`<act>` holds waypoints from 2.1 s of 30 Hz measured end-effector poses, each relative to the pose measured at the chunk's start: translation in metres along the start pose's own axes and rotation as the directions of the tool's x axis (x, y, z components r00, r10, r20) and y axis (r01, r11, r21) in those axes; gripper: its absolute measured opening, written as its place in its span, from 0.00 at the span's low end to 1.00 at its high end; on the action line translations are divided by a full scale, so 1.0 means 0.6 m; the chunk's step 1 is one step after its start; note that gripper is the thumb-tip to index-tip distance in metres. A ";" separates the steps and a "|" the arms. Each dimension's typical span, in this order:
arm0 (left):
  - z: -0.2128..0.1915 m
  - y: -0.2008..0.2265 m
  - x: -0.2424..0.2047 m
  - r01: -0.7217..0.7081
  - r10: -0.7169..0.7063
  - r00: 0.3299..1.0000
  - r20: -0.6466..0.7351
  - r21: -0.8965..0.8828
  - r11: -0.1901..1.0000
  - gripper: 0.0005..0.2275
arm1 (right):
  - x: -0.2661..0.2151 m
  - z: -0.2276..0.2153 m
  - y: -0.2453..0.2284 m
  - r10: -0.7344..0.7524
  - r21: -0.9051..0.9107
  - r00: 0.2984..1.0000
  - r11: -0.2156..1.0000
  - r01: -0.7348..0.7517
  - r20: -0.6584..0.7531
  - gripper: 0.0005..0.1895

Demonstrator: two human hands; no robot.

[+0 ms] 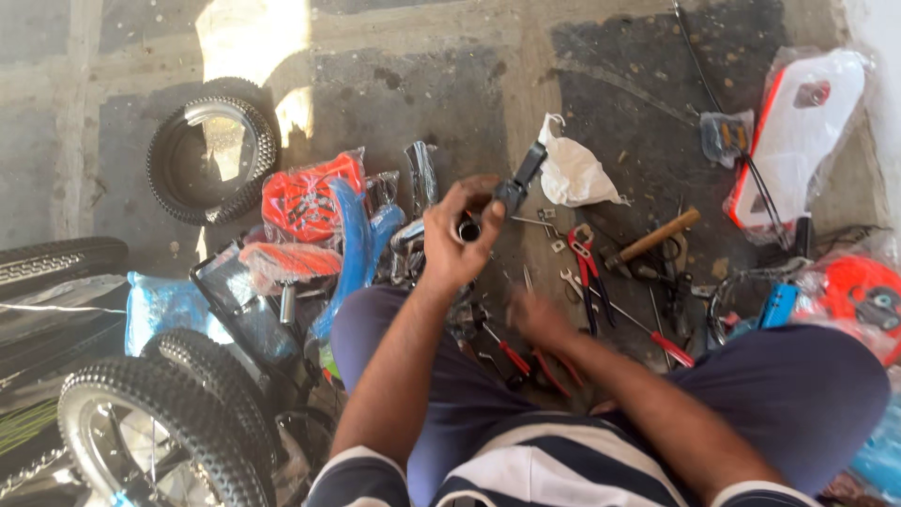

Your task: The person sits on the floor and assembles a bicycle handlebar stem. They use scissors to cut a plastic wrap, apply lubricant from a bottle, and insert a metal tube into the stem. They then use a screwdriver and a red pipe wrench to tighten the components together.

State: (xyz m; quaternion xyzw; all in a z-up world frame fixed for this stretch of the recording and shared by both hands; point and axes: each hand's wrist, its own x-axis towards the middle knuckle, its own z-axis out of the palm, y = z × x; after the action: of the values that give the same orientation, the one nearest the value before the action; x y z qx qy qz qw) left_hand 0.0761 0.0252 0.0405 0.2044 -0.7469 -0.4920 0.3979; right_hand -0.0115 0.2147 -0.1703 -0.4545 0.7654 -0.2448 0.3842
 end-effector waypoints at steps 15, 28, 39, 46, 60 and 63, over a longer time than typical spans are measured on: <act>-0.010 -0.017 0.015 0.047 -0.042 0.998 -0.055 0.089 0.995 0.12 | -0.008 0.058 0.085 -0.052 -0.403 0.871 0.872 0.278 0.488 0.22; -0.004 -0.004 -0.011 0.053 -0.051 0.997 -0.058 0.017 0.998 0.12 | -0.189 -0.243 -0.178 -0.028 0.375 0.859 0.892 0.252 -0.511 0.19; -0.003 -0.007 -0.039 0.061 -0.060 0.996 -0.060 0.024 0.998 0.11 | -0.202 -0.240 -0.229 -0.307 0.024 0.722 0.912 0.409 -0.620 0.15; -0.006 -0.009 -0.041 0.065 -0.064 0.997 -0.034 0.029 0.997 0.11 | -0.204 -0.241 -0.251 -0.425 -0.173 0.645 0.892 0.417 -0.635 0.14; -0.009 -0.011 -0.042 -0.013 0.013 1.000 -0.001 0.073 0.997 0.12 | -0.210 -0.244 -0.273 -0.488 -0.354 0.560 0.872 0.338 -0.669 0.14; -0.008 -0.009 -0.041 0.029 -0.029 1.000 -0.007 0.053 0.998 0.12 | -0.210 -0.238 -0.274 -0.213 -0.016 0.718 0.962 0.271 -0.662 0.16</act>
State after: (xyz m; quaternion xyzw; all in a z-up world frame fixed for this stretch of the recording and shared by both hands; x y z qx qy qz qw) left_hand 0.0942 0.0372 0.0268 0.2272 -0.7554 -0.4771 0.3875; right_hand -0.0072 0.2532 0.0784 -0.4189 0.7744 -0.4685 0.0732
